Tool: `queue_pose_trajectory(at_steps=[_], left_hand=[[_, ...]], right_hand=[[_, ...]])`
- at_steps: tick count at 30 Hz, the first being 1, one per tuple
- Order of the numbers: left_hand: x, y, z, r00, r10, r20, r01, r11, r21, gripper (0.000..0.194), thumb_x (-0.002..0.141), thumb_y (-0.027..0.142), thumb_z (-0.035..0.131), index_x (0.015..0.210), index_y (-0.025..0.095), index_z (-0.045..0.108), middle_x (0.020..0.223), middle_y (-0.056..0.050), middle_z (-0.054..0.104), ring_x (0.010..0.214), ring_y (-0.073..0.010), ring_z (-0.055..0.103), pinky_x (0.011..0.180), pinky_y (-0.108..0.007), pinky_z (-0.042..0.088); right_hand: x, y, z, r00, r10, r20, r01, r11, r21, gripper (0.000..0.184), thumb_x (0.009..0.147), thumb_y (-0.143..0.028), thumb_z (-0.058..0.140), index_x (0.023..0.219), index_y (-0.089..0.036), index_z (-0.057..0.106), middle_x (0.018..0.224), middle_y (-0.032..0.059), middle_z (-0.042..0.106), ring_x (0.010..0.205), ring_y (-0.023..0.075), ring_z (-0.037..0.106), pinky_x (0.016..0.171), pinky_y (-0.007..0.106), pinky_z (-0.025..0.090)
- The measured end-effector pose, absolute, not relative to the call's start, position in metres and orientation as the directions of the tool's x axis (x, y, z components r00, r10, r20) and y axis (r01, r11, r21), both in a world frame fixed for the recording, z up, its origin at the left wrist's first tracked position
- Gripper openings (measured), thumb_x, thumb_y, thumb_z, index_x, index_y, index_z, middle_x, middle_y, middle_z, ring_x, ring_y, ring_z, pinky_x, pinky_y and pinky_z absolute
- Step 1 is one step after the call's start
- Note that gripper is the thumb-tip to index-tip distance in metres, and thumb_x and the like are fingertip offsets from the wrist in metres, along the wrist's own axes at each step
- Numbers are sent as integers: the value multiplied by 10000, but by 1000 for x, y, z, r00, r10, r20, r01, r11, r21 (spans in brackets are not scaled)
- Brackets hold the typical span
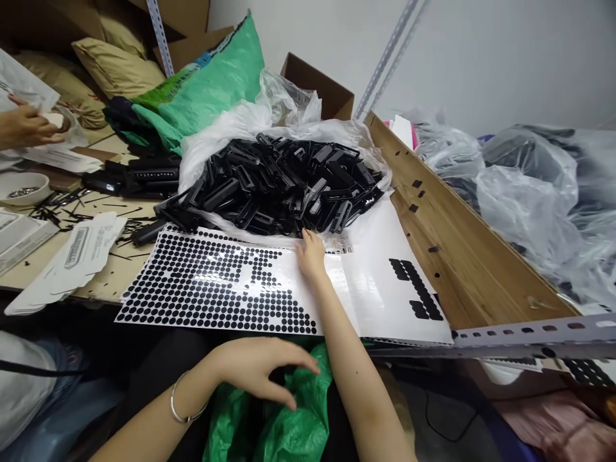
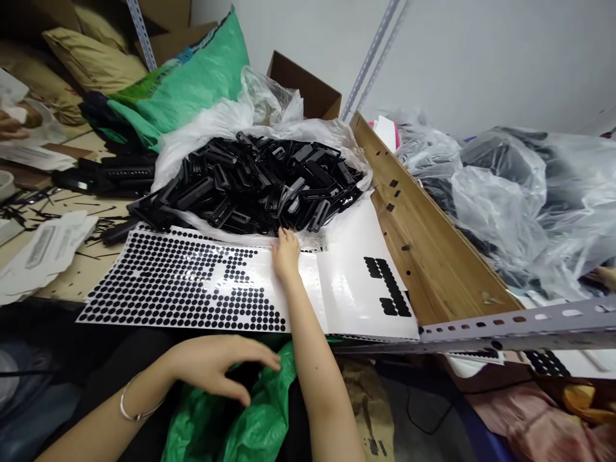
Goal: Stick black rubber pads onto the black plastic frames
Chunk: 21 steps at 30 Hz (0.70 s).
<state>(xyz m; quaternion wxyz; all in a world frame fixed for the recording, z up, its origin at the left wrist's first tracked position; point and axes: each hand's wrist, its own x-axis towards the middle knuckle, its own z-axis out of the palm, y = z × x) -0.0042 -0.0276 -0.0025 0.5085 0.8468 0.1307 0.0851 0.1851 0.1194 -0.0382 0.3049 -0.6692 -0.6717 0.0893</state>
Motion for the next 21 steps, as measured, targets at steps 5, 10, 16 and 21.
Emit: queue_pose_trajectory(at_steps=[5,10,16,21], left_hand=[[-1,-13,0,586,756,292,363,-567,739,460,913,211,504,1365,267,444,1524,-113,365,1417,-286,309,1137,-519,294],[-1,-6,0,403,850,340,389,-495,777,427,916,287,514,1334,253,435,1467,-129,417,1365,-288,387,1096,-503,363],[9,-13,-24,661,742,115,549,-582,600,514,818,257,653,1307,221,497,1415,-152,506,1350,-336,415,1090,-542,352],[15,-18,-45,723,689,49,613,-671,417,850,723,229,757,1452,218,321,1565,-191,267,1448,-380,180,1136,-608,219]], right_hand=[[197,104,-20,93,899,428,804,186,-565,410,926,-255,408,1299,-161,551,1284,141,613,1188,254,558,1048,466,405],[199,86,-10,62,839,541,786,293,-545,345,922,-316,456,1201,-209,628,1229,124,616,1147,259,561,1011,458,433],[191,93,-35,27,977,210,902,67,-427,468,871,-261,531,1333,-188,538,1504,155,376,1394,344,288,1113,547,262],[183,109,-45,130,961,243,867,9,-498,518,863,-275,514,1370,-179,479,1454,157,454,1328,365,361,1081,597,275]])
